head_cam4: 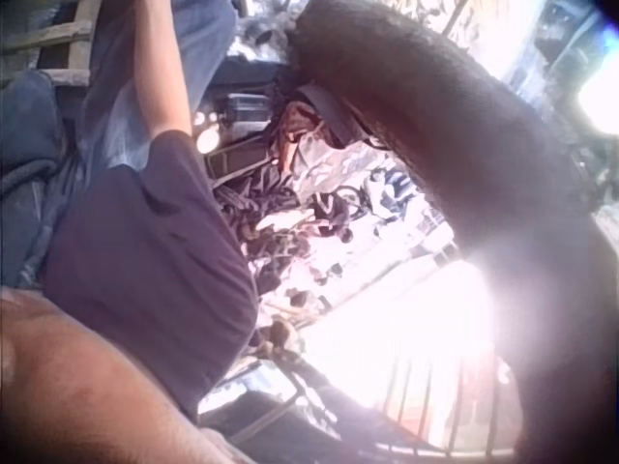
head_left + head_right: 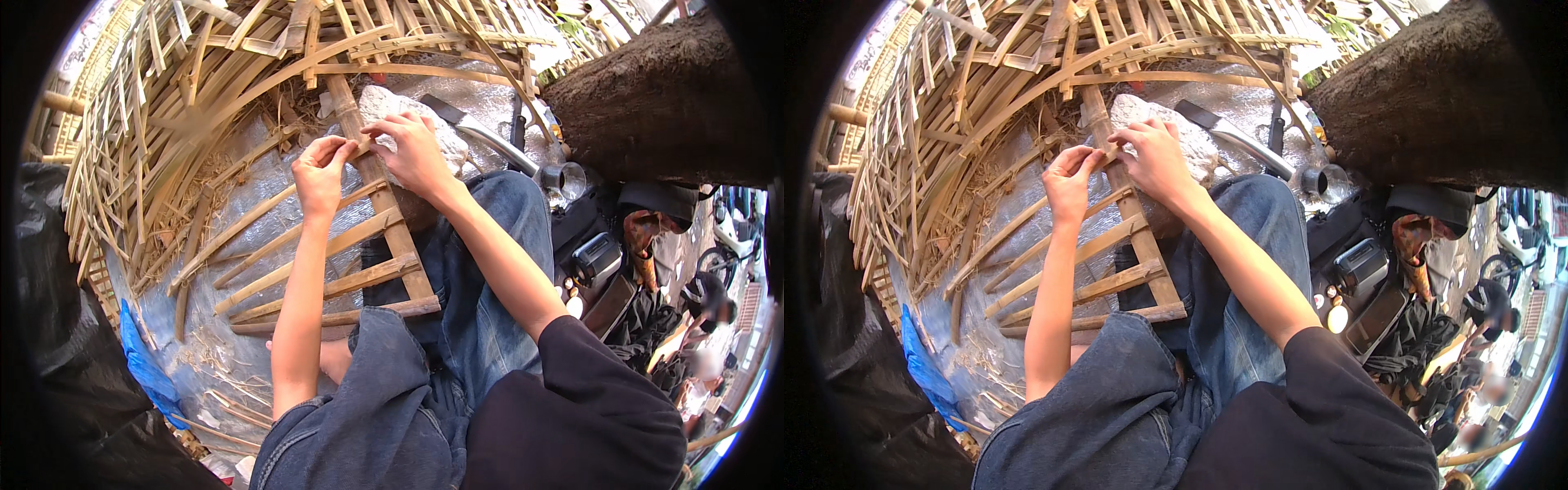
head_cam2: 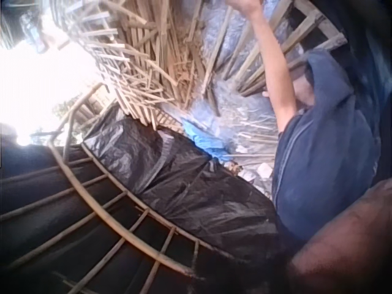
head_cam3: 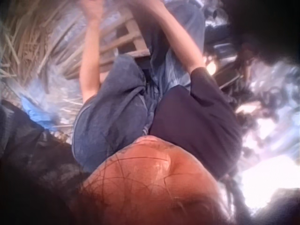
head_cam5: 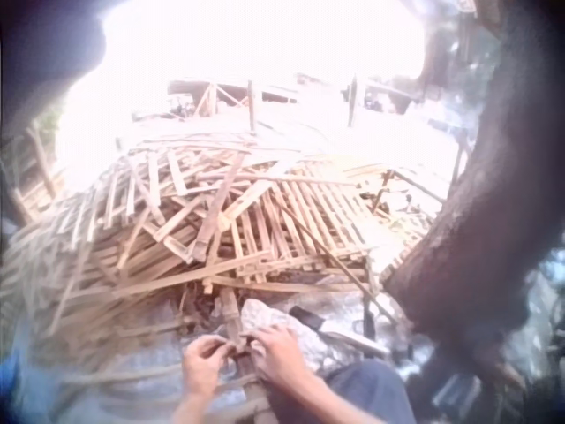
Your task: The person sits on the ground and uses a hammer to attach thin bamboo slats to a wooden frame. They position each slat by hand and hammer a small nail into the wood to secure it.
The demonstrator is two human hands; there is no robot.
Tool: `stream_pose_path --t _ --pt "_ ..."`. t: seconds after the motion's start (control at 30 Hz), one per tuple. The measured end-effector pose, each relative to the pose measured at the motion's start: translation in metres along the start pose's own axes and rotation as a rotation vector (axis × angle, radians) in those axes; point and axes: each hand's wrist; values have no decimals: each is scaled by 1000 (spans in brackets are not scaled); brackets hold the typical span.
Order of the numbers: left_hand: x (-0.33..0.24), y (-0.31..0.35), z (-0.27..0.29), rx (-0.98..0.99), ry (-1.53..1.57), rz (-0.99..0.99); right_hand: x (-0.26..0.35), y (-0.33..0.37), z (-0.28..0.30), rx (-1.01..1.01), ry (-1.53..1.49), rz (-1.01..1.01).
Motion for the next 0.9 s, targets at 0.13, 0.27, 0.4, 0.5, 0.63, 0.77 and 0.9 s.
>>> stream_pose_path --t 0.13,0.27,0.4,0.5,0.63,0.77,0.9 --pt "2 2 -2 -42 -16 -2 0 1 -1 -21 11 12" --pt "3 -1 -10 -37 -1 -44 -5 1 6 -39 15 -10" --pt "1 5 -9 -87 -65 -62 2 11 41 -127 -68 -44" --pt "10 10 7 -102 -129 -72 -25 32 81 -340 -317 -323" --pt "-7 0 -18 -82 -149 -75 -123 77 149 -224 204 -637" --pt "2 3 -4 -72 -137 -101 -127 56 151 136 436 -896" --pt "7 5 -3 -72 -125 -88 -122 41 137 196 543 -1013"
Point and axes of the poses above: each hand's wrist, its own y-axis away from the middle knuckle, its own z-axis out of the back of the hand, x = y × z, and after that the axes turned 1 degree about x, right-handed
